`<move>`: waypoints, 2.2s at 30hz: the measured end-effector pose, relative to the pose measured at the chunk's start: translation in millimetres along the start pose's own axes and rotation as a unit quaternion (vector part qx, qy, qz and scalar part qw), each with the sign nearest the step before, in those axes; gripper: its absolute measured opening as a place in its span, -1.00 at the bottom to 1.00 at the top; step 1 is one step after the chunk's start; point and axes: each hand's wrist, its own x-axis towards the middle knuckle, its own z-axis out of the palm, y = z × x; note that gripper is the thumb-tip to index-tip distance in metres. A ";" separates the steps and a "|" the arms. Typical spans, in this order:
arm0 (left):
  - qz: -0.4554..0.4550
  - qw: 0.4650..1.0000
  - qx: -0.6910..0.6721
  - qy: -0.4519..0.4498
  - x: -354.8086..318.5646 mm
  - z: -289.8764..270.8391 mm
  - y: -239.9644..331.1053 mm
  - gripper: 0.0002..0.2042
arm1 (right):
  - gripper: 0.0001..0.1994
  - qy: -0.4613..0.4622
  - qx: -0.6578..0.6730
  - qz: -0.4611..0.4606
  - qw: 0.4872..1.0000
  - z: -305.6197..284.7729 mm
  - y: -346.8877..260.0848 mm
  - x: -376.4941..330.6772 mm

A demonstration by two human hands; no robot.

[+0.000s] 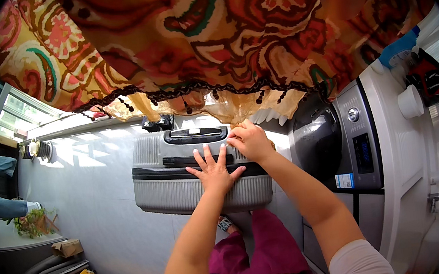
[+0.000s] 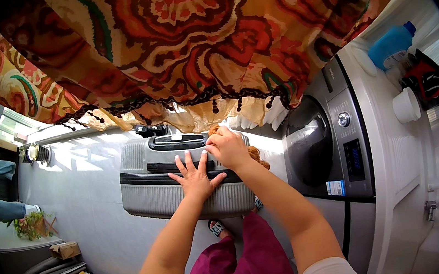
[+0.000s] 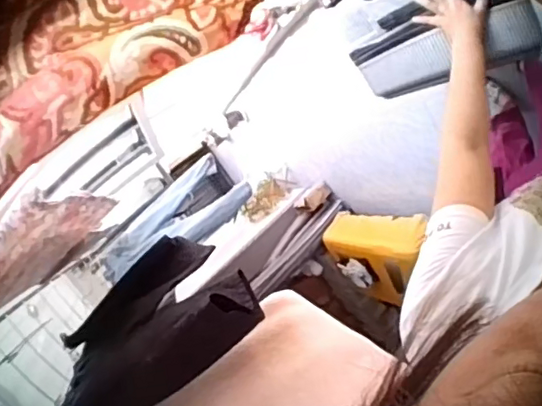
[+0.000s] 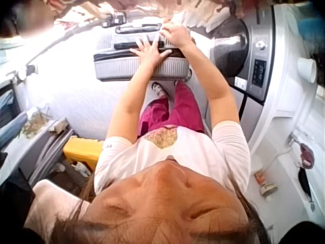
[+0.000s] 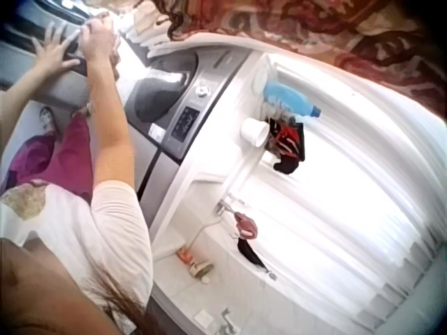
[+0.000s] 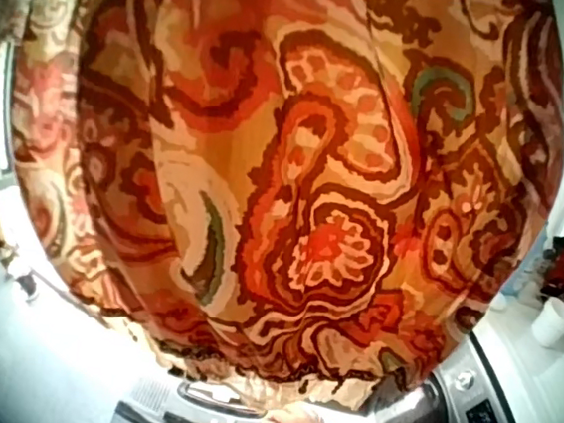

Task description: The person wrings out a cloth under a running faucet, then uses the damp cloth to wipe the exterior surfaces and handle of a silver suitcase.

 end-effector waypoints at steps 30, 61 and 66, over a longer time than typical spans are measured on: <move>0.023 1.000 0.006 -0.009 -3.4 -1.3 -7.8 -0.05 | -0.49 0.140 -0.058 0.243 0.958 3.5 47.9 -56.8; 0.139 0.989 0.058 0.008 -46.3 0.9 -86.7 -0.07 | -0.50 0.217 0.153 0.341 0.902 36.8 69.4 -120.3; 0.197 0.979 0.054 -0.016 -63.9 -1.9 -94.0 -0.08 | -0.47 0.055 0.045 0.387 0.919 37.8 84.0 -130.4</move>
